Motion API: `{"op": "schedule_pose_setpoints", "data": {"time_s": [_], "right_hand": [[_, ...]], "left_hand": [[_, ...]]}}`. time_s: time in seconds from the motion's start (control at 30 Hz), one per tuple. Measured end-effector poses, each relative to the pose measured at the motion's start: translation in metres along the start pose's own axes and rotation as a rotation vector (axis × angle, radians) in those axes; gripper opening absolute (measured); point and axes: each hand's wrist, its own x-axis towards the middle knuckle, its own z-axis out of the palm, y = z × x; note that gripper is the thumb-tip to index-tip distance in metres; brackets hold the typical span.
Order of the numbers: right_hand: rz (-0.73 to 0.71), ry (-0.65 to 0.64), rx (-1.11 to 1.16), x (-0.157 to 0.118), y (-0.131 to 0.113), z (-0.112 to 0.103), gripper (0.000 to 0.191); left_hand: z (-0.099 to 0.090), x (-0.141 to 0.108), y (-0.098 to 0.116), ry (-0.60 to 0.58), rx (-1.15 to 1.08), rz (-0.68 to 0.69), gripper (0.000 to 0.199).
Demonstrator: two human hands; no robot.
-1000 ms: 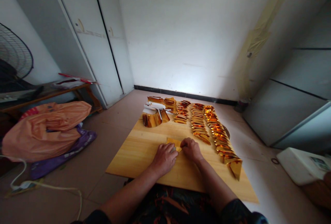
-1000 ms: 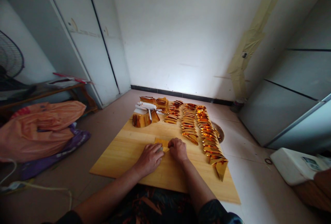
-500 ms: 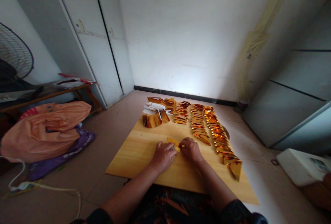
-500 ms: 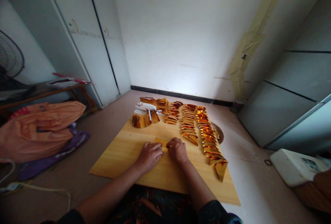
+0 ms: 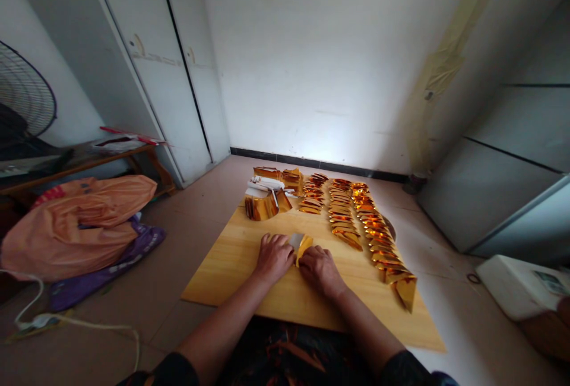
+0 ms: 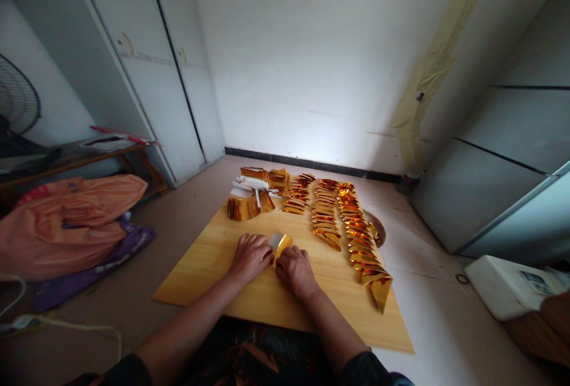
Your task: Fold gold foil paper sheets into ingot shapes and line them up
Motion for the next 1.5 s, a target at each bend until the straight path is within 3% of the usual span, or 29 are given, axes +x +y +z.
{"op": "schedule_pose_setpoints", "data": {"time_s": [0.2,0.33,0.6,0.93,1.23,1.37,1.5], "right_hand": [[-0.044,0.052,0.007,-0.003,0.002,0.000,0.009],[-0.072,0.023,0.000,-0.005,0.003,-0.004,0.011],[-0.229,-0.033,0.136,0.000,0.031,-0.010,0.015],[-0.226,0.008,0.166,0.003,0.038,-0.003,0.018],[-0.198,-0.048,0.125,0.004,0.037,-0.005,0.017],[-0.165,-0.095,0.071,0.005,0.030,-0.008,0.033],[-0.151,-0.118,0.011,0.006,0.027,-0.009,0.033]], "left_hand": [[0.008,-0.002,0.000,0.060,-0.031,0.040,0.007],[0.013,-0.005,-0.002,0.001,-0.030,0.145,0.015],[0.003,-0.019,-0.011,-0.028,-0.115,0.253,0.022],[0.007,-0.027,-0.022,-0.037,-0.132,0.298,0.029],[0.001,-0.029,-0.024,-0.077,-0.146,0.345,0.031],[0.003,-0.029,-0.025,-0.070,-0.125,0.331,0.028],[0.000,-0.027,-0.023,-0.094,-0.142,0.315,0.030]]}}
